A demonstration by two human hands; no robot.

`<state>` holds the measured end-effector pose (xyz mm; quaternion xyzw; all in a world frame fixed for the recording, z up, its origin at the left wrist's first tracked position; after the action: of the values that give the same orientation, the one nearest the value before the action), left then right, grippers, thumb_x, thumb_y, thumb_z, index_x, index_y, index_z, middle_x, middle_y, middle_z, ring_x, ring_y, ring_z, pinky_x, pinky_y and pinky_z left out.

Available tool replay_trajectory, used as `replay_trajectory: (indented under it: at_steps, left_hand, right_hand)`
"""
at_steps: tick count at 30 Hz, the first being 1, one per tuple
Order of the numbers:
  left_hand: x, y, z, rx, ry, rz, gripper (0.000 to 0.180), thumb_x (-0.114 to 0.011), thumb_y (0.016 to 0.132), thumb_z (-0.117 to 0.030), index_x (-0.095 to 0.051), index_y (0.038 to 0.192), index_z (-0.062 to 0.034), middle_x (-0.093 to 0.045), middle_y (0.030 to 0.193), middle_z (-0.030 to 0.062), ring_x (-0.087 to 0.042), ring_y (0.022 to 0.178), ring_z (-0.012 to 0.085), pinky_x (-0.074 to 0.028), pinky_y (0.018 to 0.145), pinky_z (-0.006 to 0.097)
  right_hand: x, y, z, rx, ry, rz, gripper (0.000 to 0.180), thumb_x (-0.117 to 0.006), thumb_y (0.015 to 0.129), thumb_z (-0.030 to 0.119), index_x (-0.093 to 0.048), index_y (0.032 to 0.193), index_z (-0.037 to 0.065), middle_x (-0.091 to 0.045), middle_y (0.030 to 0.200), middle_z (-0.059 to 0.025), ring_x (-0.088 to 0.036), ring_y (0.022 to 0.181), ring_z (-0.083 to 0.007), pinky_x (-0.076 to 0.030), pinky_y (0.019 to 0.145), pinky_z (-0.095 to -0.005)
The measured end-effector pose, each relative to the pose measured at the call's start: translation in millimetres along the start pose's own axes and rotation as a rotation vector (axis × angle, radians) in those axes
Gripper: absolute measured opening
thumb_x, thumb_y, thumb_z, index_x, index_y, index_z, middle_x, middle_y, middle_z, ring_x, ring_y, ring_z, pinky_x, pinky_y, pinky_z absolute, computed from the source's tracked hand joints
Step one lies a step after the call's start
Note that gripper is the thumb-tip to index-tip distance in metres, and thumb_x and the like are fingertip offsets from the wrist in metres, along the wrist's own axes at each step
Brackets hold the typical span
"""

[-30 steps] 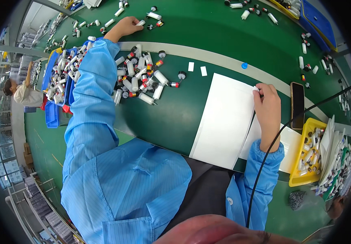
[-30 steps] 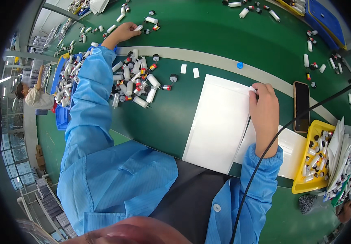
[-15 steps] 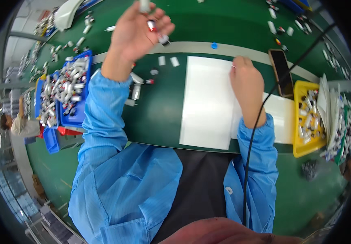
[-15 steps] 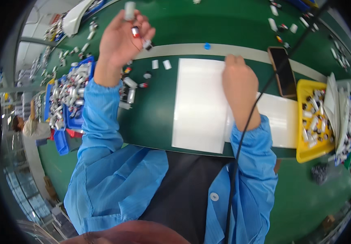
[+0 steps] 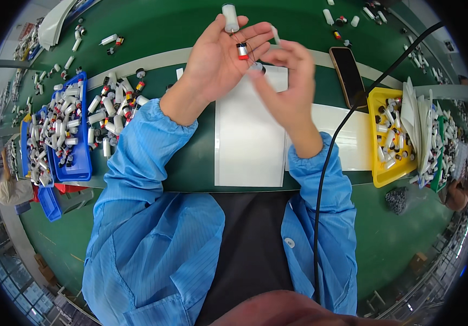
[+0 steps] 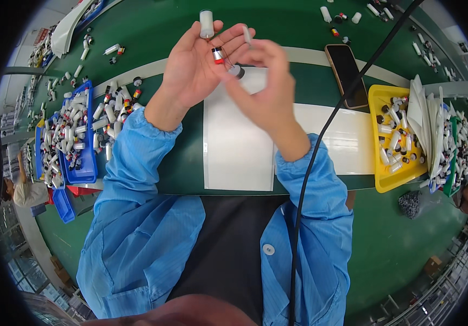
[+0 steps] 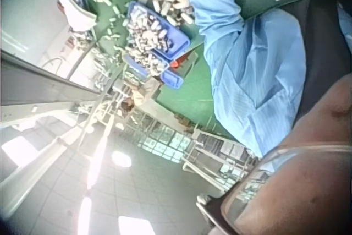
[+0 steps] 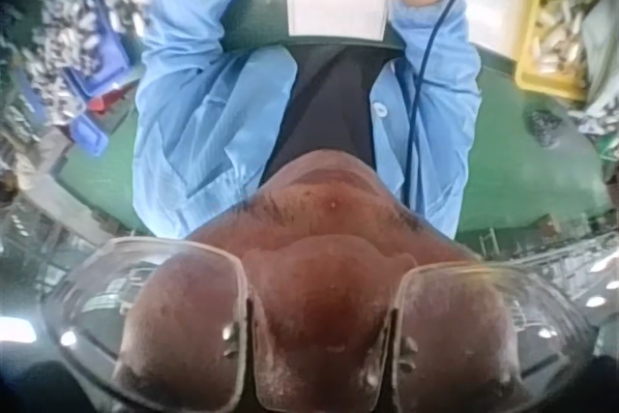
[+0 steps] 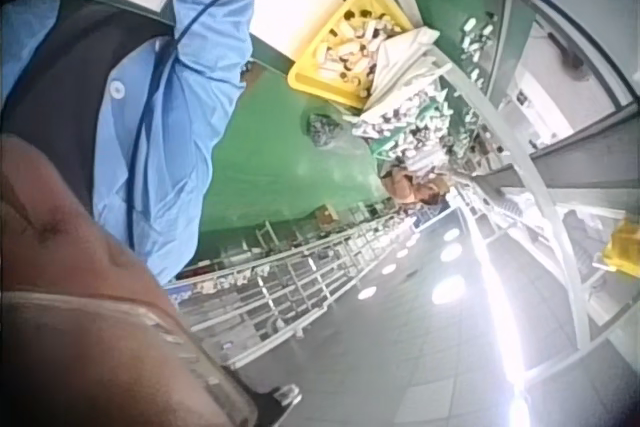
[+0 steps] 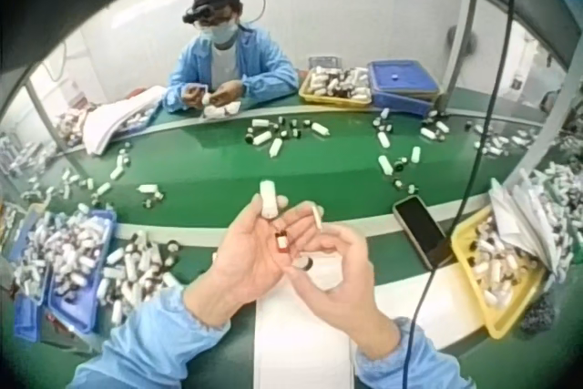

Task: Assembling small electronic components and applying adhesive strips at a factory workbench.

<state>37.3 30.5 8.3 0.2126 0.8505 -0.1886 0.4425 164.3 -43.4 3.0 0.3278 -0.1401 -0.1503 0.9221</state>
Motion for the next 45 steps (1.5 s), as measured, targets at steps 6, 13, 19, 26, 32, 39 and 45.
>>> replay_trajectory:
  at_steps: [6,13,19,26,32,39,45]
  left_hand:
    - [1,0,7,0.034,0.136,0.173,0.047,-0.028,0.108,-0.039,-0.052,0.128,-0.0026,-0.055,0.137,0.0241,-0.051,0.13,0.0332,-0.046,0.107,0.043]
    - [8,-1,-11,-0.025,0.896,0.21,0.049,-0.066,0.095,-0.009,-0.049,0.14,-0.0022,-0.066,0.123,0.0151,-0.065,0.109,0.0204,-0.052,0.097,0.035]
    - [9,-1,-12,-0.086,0.874,0.188,0.046,-0.065,0.096,-0.005,-0.051,0.139,-0.0002,-0.068,0.119,0.0131,-0.067,0.107,0.0198,-0.054,0.095,0.03]
    - [6,0,-12,0.007,0.602,0.311,0.042,-0.059,0.096,0.004,-0.046,0.136,0.0002,-0.064,0.121,0.0133,-0.065,0.109,0.0197,-0.053,0.093,0.03]
    - [12,2,-6,0.014,0.592,0.361,0.043,-0.058,0.097,0.005,-0.045,0.137,0.0006,-0.063,0.119,0.0122,-0.065,0.106,0.0179,-0.052,0.094,0.029]
    - [8,2,-1,-0.042,0.783,0.321,0.043,-0.063,0.095,0.004,-0.046,0.134,0.0018,-0.063,0.116,0.0108,-0.064,0.104,0.015,-0.052,0.091,0.028]
    - [3,0,-2,-0.054,0.814,0.308,0.042,-0.061,0.093,0.007,-0.047,0.133,0.003,-0.064,0.115,0.0103,-0.064,0.103,0.0138,-0.053,0.089,0.027]
  right_hand:
    - [-2,-4,-16,-0.038,0.028,0.016,0.043,-0.071,0.084,0.001,-0.048,0.121,0.003,-0.069,0.091,-0.0065,-0.068,0.09,-0.0169,-0.051,0.089,-0.0307]
    - [9,-3,-15,0.044,-0.047,-0.046,0.044,-0.072,0.082,-0.001,-0.047,0.118,0.004,-0.067,0.088,-0.0061,-0.066,0.083,-0.0154,-0.053,0.076,-0.0283]
    - [5,-4,-12,0.065,-0.1,-0.036,0.044,-0.072,0.082,-0.001,-0.048,0.117,0.005,-0.067,0.088,-0.0054,-0.065,0.081,-0.0146,-0.053,0.075,-0.0281]
    - [7,-1,-16,-0.068,0.25,-0.011,0.036,-0.073,0.087,0.002,-0.051,0.116,0.001,-0.068,0.09,-0.0064,-0.065,0.087,-0.0119,-0.051,0.082,-0.0255]
    - [13,1,-18,-0.465,0.657,0.013,0.016,-0.067,0.096,0.01,-0.066,0.107,-0.002,-0.069,0.097,-0.0051,-0.061,0.088,-0.009,-0.049,0.082,-0.0255]
    - [3,-6,-21,-0.638,0.673,0.074,0.021,-0.069,0.095,0.018,-0.072,0.108,0.002,-0.069,0.095,-0.0016,-0.058,0.084,-0.007,-0.043,0.074,-0.0217]
    - [4,-9,-27,-0.654,0.676,-0.014,0.02,-0.07,0.094,0.017,-0.071,0.105,0.001,-0.068,0.091,-0.0005,-0.056,0.082,-0.0049,-0.041,0.072,-0.0204]
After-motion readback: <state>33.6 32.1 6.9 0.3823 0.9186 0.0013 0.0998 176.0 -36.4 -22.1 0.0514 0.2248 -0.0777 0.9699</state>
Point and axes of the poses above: each hand's wrist, its own y-axis towards the middle knuckle, its own x-axis out of the back of the hand, z = x × y, the point moved 4 cm from there along y, towards the middle knuckle
